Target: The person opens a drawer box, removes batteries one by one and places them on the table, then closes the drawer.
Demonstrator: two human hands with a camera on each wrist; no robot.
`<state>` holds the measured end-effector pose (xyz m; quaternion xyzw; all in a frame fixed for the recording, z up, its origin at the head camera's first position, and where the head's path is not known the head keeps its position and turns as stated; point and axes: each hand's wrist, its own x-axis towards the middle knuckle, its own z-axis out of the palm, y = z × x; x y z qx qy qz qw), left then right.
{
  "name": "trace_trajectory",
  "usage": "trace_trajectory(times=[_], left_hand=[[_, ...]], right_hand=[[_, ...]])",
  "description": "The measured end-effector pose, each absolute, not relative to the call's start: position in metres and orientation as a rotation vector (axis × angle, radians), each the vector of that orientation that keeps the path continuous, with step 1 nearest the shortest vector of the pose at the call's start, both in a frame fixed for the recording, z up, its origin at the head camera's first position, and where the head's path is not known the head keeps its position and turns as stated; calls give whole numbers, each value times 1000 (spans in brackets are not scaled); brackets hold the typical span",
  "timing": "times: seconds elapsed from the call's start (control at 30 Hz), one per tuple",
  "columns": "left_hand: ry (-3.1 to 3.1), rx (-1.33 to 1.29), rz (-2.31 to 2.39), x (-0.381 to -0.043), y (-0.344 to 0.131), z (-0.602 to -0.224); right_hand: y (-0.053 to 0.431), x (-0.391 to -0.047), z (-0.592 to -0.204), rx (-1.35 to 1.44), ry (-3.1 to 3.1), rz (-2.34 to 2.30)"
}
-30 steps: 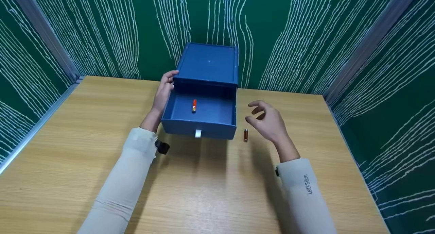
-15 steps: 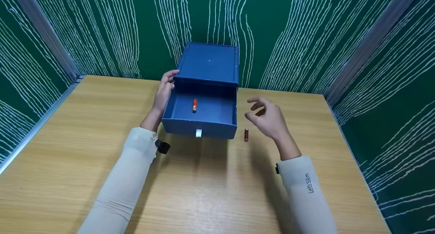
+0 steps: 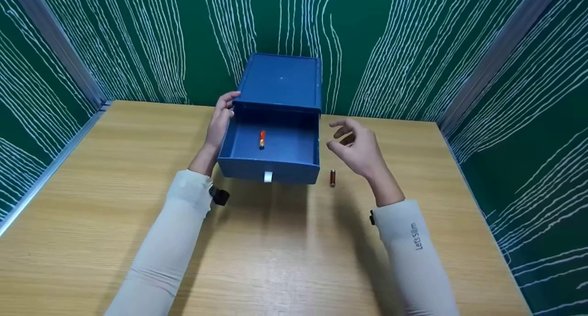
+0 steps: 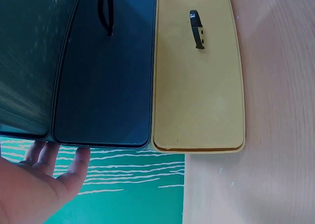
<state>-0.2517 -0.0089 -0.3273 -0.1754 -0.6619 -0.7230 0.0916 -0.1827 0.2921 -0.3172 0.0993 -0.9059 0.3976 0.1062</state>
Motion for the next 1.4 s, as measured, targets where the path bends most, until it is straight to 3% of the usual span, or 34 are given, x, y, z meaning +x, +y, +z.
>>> trace_trajectory(times=[0.47,1.1,1.4], left_hand=[[-1928,-526,-2170,-254,-8,-328],[-1943,-544,-2161,-251,-9,-328],[-1936,-536,-2134,-252,-9,-328]], right_hand=[[264,-164,-282,424,-2529,1258],[261,-175,-281,514,-2406,1327],[240,-162,-261,579,-2340,1357]])
